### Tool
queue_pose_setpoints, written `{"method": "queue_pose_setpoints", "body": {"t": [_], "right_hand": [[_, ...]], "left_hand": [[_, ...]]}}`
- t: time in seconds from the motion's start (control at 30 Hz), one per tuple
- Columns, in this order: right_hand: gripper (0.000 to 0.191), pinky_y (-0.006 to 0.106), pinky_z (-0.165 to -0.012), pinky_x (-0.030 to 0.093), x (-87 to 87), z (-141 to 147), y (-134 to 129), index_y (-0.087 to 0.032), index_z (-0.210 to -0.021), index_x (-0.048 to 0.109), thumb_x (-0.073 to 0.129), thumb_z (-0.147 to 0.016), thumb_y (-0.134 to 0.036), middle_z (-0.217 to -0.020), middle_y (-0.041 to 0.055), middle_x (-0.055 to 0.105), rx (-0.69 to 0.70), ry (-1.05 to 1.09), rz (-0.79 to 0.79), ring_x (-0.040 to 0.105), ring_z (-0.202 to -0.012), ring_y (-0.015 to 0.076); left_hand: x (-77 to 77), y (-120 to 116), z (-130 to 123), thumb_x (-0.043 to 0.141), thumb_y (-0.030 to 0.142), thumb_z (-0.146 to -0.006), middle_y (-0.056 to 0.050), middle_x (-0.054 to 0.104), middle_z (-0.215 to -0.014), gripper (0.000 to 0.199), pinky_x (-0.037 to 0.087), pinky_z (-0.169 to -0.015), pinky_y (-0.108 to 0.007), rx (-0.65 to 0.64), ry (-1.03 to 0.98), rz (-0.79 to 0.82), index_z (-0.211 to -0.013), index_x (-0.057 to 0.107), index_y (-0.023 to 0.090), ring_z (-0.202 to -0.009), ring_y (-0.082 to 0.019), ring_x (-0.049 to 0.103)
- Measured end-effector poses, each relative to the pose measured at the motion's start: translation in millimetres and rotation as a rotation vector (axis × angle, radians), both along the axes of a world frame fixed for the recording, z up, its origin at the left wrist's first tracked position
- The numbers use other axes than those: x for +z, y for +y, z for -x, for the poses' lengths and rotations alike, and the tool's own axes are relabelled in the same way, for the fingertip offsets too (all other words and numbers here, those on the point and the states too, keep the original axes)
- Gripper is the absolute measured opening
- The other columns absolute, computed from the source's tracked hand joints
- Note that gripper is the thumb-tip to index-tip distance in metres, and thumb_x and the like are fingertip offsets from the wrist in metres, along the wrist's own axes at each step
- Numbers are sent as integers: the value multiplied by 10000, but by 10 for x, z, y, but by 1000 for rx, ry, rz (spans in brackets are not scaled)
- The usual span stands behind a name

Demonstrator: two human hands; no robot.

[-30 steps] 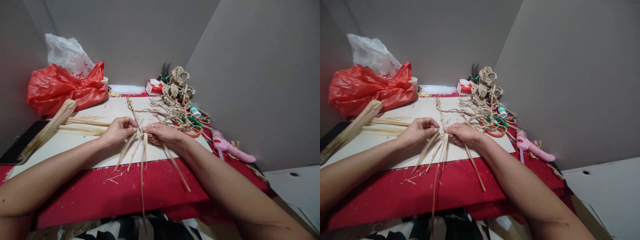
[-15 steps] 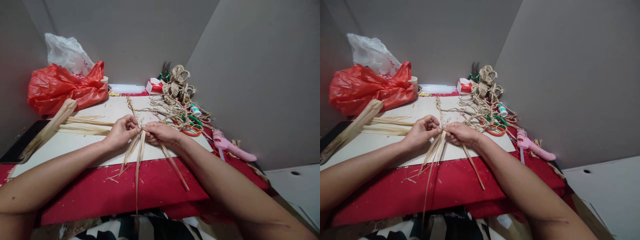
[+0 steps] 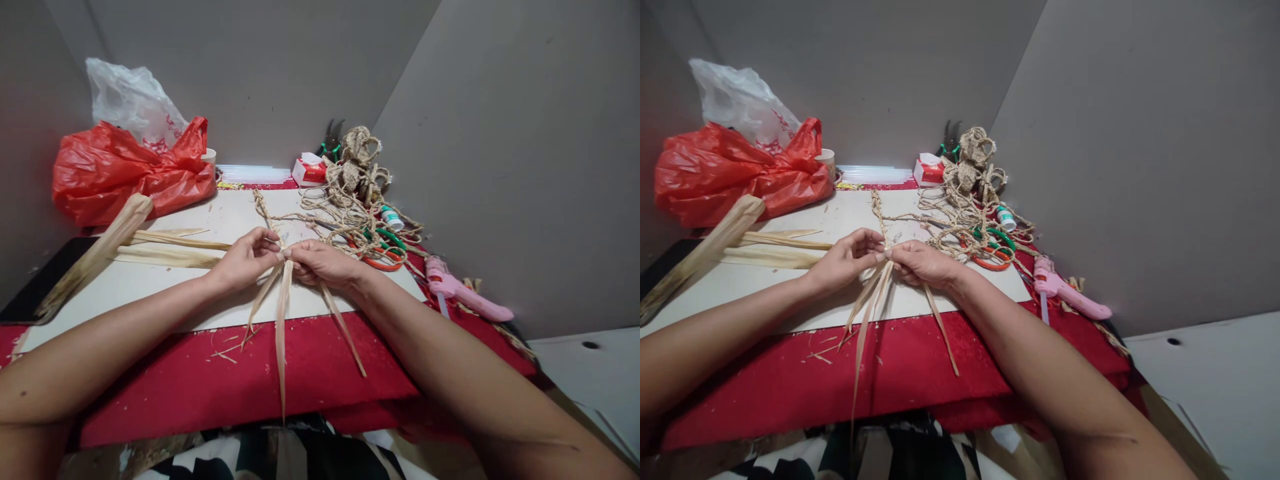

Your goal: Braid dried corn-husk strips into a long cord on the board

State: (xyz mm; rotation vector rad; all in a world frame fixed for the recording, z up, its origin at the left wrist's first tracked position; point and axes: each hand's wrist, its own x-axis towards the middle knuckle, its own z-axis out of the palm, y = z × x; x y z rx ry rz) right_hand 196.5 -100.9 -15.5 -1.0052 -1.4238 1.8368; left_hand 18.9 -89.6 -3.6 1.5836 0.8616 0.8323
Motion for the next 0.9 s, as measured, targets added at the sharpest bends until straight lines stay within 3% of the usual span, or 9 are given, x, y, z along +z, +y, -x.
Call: {"method": "queue_pose_setpoints", "body": {"t": [0.13,0.33,0.43,0.53,0.7,0.8,0.9], "right_hand": [[436,175,-345,122,-6,-11,11,-176,-545,350,582,-806,-438,-427,-97,283,31,7,-13,189,-352,24],[419,182,-351,122,-14,-16,22,-174,-562,367,571,-812,-442,-432,-97,287,33,-9,-26,189,-354,27],[405,185,-351,129,-25,-12,21,-175,-565,372,559,-819,-430,-433,-95,290,18,-26,-48,194,-355,29],[404,187,-347,127,-32,-4,10,-178,-565,373,556,-818,-433,-436,-96,279,11,-43,-88,185,-357,31],[419,200,-352,119,-25,28,-21,-187,-575,361,549,-814,-476,-450,-97,252,5,-99,-141,169,-371,38],[393,204,-382,146,-10,73,-50,-172,-595,421,533,-821,-475,-469,-80,292,-49,-222,-234,212,-401,45],[396,207,-423,165,4,140,-93,-162,-561,430,531,-819,-445,-491,-65,287,-144,-382,-354,235,-447,51]], "left_hand": [[5,10,25,592,180,-753,19,537,-641,140,388,-600,-242,-98,-34,257,-848,492,158,-568,-71,496],[10,9,64,615,204,-744,-12,578,-652,137,424,-601,-253,-270,-49,419,-824,522,144,-560,-88,544],[-3,22,85,561,284,-794,37,471,-536,137,332,-482,-221,-299,86,332,-777,541,150,-443,-61,416],[0,23,96,506,320,-820,51,395,-500,220,250,-459,-221,-249,265,100,-676,535,156,-433,-57,305],[62,-6,96,449,298,-825,25,467,-560,264,298,-532,-229,-172,463,-247,-629,545,150,-535,-86,382],[88,-16,102,444,293,-820,29,459,-533,257,278,-497,-222,-147,488,-234,-662,583,145,-505,-85,380],[79,-20,106,463,278,-807,50,398,-469,217,223,-439,-217,-138,462,-69,-710,603,144,-422,-70,324]]}}
